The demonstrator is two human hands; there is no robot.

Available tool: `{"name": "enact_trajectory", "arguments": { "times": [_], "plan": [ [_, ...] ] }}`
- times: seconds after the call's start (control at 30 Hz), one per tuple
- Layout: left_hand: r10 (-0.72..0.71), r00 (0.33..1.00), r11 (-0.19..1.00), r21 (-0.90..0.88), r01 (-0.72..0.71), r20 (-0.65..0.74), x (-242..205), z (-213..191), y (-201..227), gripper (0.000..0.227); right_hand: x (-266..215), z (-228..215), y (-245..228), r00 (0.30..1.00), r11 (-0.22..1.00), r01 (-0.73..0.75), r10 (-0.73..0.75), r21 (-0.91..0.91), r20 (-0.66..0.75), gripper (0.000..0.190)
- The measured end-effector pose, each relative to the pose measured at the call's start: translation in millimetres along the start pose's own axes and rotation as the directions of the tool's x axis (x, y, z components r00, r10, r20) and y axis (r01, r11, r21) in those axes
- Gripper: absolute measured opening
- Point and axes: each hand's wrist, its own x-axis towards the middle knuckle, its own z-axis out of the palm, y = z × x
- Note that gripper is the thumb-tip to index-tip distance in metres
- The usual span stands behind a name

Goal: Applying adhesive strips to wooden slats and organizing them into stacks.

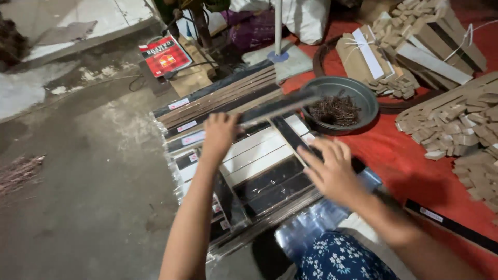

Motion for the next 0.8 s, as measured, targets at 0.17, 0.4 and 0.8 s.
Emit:
{"name": "enact_trajectory", "arguments": {
  "times": [0.17,0.4,0.8],
  "plan": [
    [-0.171,0.985,0.980,0.108,0.169,0.012,15.1,53.7,-59.4,0.045,-23.6,-4.1,-44.3,0.995,0.981,-0.080,0.068,0.177,0.073,0.043],
    [-0.159,0.974,0.987,-0.012,0.159,-0.161,34.8,63.5,-65.2,0.035,-34.5,-17.8,-57.0,0.967,0.879,-0.219,0.137,0.423,0.216,0.030],
    [-0.242,0.947,0.953,0.134,0.273,-0.211,40.7,58.6,-22.7,0.049,-127.1,-35.8,2.8,0.895,0.882,-0.397,0.310,0.256,0.320,0.015]
  ]
}}
